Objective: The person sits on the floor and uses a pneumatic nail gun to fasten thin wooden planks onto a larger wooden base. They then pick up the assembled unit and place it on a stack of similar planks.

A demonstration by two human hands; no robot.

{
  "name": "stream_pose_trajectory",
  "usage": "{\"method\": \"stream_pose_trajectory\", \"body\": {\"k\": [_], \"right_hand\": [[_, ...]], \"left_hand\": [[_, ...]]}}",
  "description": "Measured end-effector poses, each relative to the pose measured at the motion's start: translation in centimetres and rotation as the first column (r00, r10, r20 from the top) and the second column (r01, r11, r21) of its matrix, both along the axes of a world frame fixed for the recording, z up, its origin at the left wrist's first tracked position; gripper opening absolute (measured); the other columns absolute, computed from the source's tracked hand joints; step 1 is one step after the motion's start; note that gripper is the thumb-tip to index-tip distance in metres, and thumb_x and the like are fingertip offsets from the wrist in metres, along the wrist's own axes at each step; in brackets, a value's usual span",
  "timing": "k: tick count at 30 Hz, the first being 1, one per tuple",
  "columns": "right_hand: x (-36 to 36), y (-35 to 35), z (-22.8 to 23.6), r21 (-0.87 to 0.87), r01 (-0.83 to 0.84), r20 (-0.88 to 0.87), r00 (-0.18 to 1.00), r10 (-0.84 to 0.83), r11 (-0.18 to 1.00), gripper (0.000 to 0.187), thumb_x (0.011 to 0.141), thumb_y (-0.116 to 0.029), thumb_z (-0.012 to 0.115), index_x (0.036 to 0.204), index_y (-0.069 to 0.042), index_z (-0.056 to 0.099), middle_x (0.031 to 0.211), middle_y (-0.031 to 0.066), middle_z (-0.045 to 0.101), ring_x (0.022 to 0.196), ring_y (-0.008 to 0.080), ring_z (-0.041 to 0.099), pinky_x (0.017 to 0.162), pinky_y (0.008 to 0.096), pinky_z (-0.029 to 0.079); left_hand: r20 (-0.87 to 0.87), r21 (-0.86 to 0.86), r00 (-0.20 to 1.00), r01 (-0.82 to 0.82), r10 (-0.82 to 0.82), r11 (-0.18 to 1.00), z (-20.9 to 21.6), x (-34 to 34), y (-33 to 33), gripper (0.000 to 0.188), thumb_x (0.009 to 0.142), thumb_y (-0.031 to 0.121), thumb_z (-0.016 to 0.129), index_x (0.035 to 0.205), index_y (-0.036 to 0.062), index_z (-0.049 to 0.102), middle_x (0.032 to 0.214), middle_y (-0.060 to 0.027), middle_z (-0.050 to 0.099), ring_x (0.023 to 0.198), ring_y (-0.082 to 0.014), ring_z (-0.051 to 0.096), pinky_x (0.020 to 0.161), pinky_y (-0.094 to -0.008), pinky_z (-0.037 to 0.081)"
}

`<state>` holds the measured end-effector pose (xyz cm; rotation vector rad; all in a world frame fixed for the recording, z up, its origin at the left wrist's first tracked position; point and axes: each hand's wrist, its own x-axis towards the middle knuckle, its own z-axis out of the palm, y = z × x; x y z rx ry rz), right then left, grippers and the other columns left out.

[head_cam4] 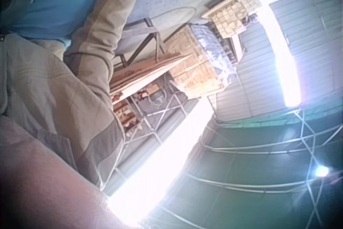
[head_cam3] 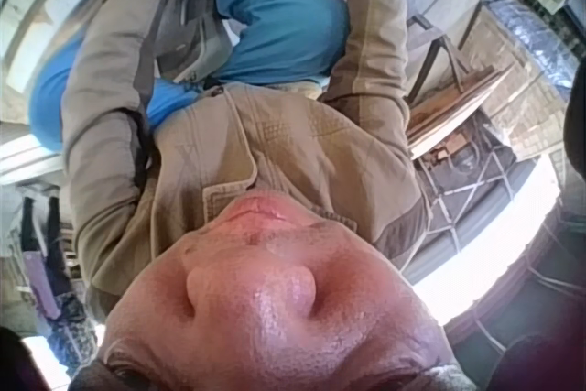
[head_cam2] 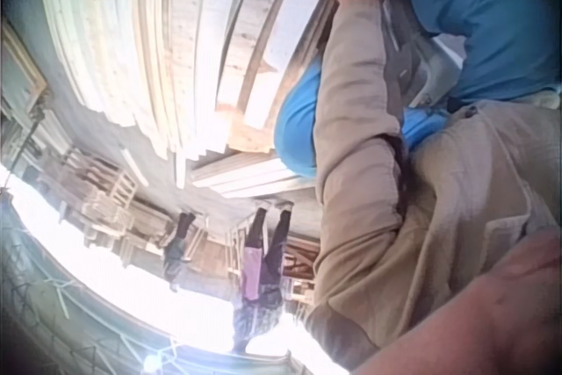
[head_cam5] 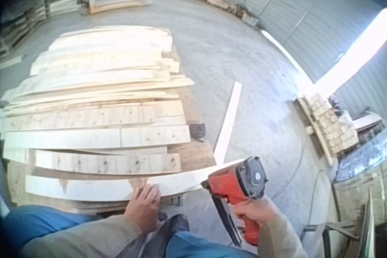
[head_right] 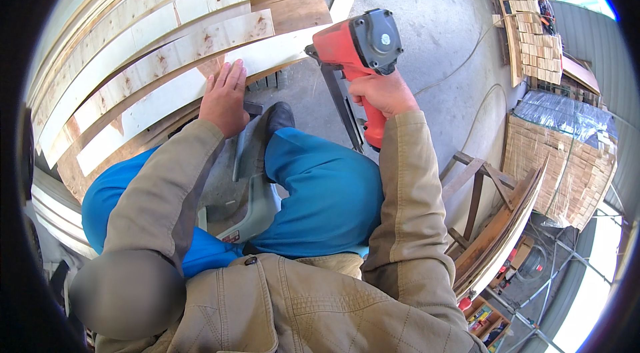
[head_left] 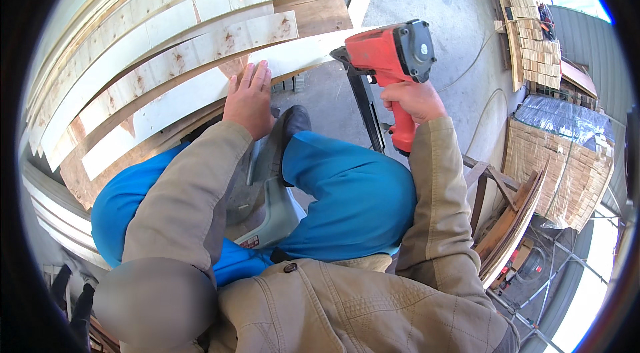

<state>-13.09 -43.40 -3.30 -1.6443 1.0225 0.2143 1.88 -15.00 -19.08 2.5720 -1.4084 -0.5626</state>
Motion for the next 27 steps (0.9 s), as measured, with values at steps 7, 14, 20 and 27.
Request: {"method": "stream_pose_trajectory", "body": {"k": [7, 14, 20, 27], "right_hand": [[-1.2, -0.9, -0.6, -0.039, 0.012, 0.013, 1.0, -0.011, 0.999, 0.02, 0.07, 0.01, 0.068, 0.087, 0.001, 0.066, 0.071, 0.0036, 0.061, 0.061, 0.0128, 0.056, 0.054, 0.0336, 0.046], [-2.1, -1.1, -0.8, -0.02, 0.045, 0.003, 0.999, -0.045, 0.999, 0.022, 0.07, 0.009, 0.068, 0.09, 0.002, 0.066, 0.075, 0.0037, 0.061, 0.062, 0.0136, 0.056, 0.051, 0.034, 0.046], [-2.5, -1.4, -0.7, -0.023, 0.059, 0.015, 0.998, -0.059, 0.998, 0.022, 0.071, 0.008, 0.069, 0.092, 0.002, 0.065, 0.075, 0.0032, 0.061, 0.063, 0.0135, 0.058, 0.052, 0.0341, 0.046], [-3.2, -1.7, -0.3, -0.057, 0.063, -0.009, 0.998, -0.064, 0.996, 0.02, 0.072, 0.005, 0.07, 0.091, 0.001, 0.065, 0.075, 0.0024, 0.061, 0.065, 0.0126, 0.059, 0.054, 0.0337, 0.047]], "left_hand": [[-0.035, 0.007, 0.999, -0.008, 0.009, 1.0, 0.4, 0.1, -0.1, 0.086, 0.085, 0.02, 0.074, 0.162, -0.0017, 0.044, 0.176, -0.0156, 0.03, 0.163, -0.0367, 0.031, 0.129, -0.0607, 0.031], [-0.05, 0.005, 0.999, -0.02, 0.02, 1.0, 0.3, -0.1, -0.2, 0.085, 0.084, 0.015, 0.071, 0.162, -0.0032, 0.043, 0.177, -0.0165, 0.03, 0.163, -0.0382, 0.03, 0.129, -0.062, 0.03], [-0.054, 0.022, 0.998, -0.018, 0.019, 1.0, 0.4, -0.1, -0.4, 0.09, 0.081, 0.013, 0.073, 0.163, -0.0035, 0.041, 0.177, -0.0173, 0.029, 0.164, -0.0389, 0.027, 0.13, -0.0619, 0.027], [-0.015, 0.021, 1.0, -0.001, 0.001, 1.0, 0.5, -0.3, -0.5, 0.087, 0.082, 0.012, 0.071, 0.162, -0.0059, 0.042, 0.176, -0.0194, 0.029, 0.164, -0.0419, 0.027, 0.129, -0.0647, 0.028]]}}
